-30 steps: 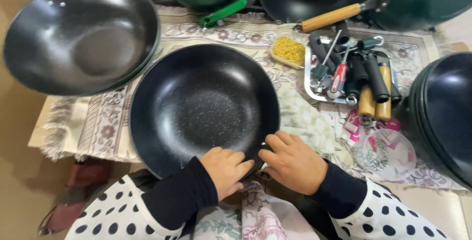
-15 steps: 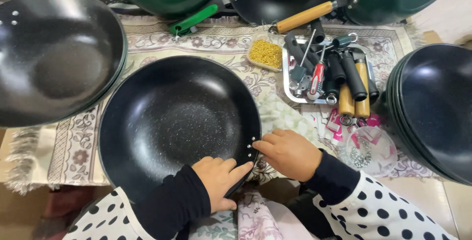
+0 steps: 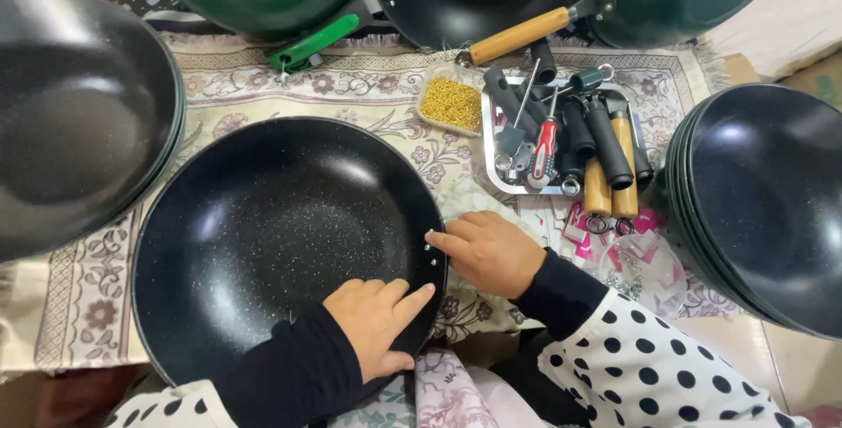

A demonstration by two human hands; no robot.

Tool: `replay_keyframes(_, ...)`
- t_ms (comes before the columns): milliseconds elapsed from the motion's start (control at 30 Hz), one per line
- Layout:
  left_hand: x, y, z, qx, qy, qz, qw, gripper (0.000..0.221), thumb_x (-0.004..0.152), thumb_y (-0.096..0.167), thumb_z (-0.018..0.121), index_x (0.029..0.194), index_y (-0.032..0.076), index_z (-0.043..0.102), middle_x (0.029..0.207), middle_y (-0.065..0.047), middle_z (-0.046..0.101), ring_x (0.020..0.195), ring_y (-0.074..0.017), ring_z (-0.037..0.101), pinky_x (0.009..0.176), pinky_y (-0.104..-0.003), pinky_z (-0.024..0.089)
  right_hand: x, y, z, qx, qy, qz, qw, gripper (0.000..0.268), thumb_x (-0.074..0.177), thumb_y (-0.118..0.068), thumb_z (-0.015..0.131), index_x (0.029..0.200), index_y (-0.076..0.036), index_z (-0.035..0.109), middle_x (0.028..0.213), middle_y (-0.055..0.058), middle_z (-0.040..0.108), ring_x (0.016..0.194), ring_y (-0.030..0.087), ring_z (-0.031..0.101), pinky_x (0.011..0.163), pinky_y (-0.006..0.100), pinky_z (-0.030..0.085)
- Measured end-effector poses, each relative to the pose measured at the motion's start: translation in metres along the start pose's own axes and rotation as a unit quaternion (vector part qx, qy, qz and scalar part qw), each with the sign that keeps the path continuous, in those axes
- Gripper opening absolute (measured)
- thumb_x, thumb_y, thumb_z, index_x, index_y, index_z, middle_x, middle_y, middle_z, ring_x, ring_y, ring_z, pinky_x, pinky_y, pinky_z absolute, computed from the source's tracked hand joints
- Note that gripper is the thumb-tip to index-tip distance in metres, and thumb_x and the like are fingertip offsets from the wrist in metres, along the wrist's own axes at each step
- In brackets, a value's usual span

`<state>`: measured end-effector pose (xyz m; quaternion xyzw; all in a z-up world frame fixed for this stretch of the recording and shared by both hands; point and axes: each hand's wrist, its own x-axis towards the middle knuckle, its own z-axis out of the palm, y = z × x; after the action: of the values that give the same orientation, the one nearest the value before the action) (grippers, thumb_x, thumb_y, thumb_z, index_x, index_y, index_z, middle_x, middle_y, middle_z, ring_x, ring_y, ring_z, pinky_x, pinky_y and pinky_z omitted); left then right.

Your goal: Assembling handles and metal fixtures onto a variety of pans and woks using a screwdriver.

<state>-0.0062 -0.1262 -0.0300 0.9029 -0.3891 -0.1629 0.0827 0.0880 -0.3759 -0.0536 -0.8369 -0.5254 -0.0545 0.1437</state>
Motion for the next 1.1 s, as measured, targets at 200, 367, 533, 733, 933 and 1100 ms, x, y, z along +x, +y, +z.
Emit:
replay_keyframes(200, 0.005, -0.008, 0.007, -0.019, 0.035, 0.014, 0.999, 0.098, 0.078, 0.064, 0.085, 0.152, 0.013, 0.043, 0.130, -0.015, 0.056, 0.097, -0.0365, 0.064, 0.077, -0.052, 0.052, 0.011, 0.011, -0.049, 0.114, -0.103, 0.089, 0.984, 0.078, 0.088, -0.064, 0.062, 0.139, -0.005, 0.057, 0.122, 0.015, 0.068, 0.107, 0.027, 0.064, 0.093, 0.044, 0.053)
replay_keyframes(367, 0.004, -0.013, 0.011, -0.013, 0.109, 0.031, 0.993, 0.095, 0.075, 0.062, 0.086, 0.148, 0.013, 0.049, 0.137, -0.017, 0.056, 0.103, -0.0360, 0.063, 0.079, -0.051, 0.052, -0.025, 0.066, -0.066, -0.042, 0.060, 0.162, 0.984, 0.045, 0.090, -0.028, 0.077, 0.126, -0.002, 0.068, 0.109, 0.014, 0.075, 0.100, 0.030, 0.069, 0.088, 0.046, 0.053)
replay_keyframes(533, 0.004, -0.014, 0.015, -0.024, 0.158, 0.052, 0.986, 0.090, 0.074, 0.056, 0.089, 0.145, 0.013, 0.054, 0.141, -0.019, 0.055, 0.118, -0.0374, 0.057, 0.090, -0.051, 0.048, -0.073, 0.104, -0.071, -0.315, 0.072, 0.305, 0.896, 0.041, 0.086, -0.036, 0.079, 0.120, -0.012, 0.073, 0.100, 0.010, 0.071, 0.085, 0.035, 0.064, 0.070, 0.047, 0.052)
replay_keyframes(733, 0.007, -0.015, 0.017, -0.020, 0.168, 0.069, 0.983, 0.085, 0.075, 0.052, 0.088, 0.142, 0.012, 0.056, 0.139, -0.019, 0.057, 0.117, -0.0383, 0.059, 0.093, -0.051, 0.048, -0.089, 0.116, -0.074, -0.243, -0.035, 0.531, 0.811, 0.052, 0.093, -0.042, 0.062, 0.136, -0.012, 0.061, 0.109, 0.019, 0.063, 0.098, 0.043, 0.060, 0.072, 0.055, 0.055)
replay_keyframes(933, 0.010, -0.020, 0.014, -0.023, 0.185, 0.087, 0.979, 0.077, 0.077, 0.044, 0.088, 0.140, 0.012, 0.058, 0.140, -0.020, 0.058, 0.116, -0.0375, 0.061, 0.091, -0.052, 0.049, -0.104, 0.131, -0.069, -0.071, 0.031, 0.584, 0.808, 0.052, 0.095, -0.029, 0.057, 0.144, -0.013, 0.053, 0.122, 0.024, 0.061, 0.108, 0.048, 0.060, 0.089, 0.061, 0.047)
replay_keyframes(1100, 0.011, -0.019, 0.007, -0.042, 0.194, 0.105, 0.975, 0.063, 0.083, 0.038, 0.081, 0.137, 0.012, 0.060, 0.140, -0.020, 0.058, 0.115, -0.0387, 0.061, 0.089, -0.053, 0.050, -0.125, 0.128, -0.072, -0.080, 0.145, 0.505, 0.847, 0.043, 0.091, -0.016, 0.059, 0.133, -0.005, 0.062, 0.120, 0.018, 0.066, 0.114, 0.039, 0.058, 0.094, 0.052, 0.046)
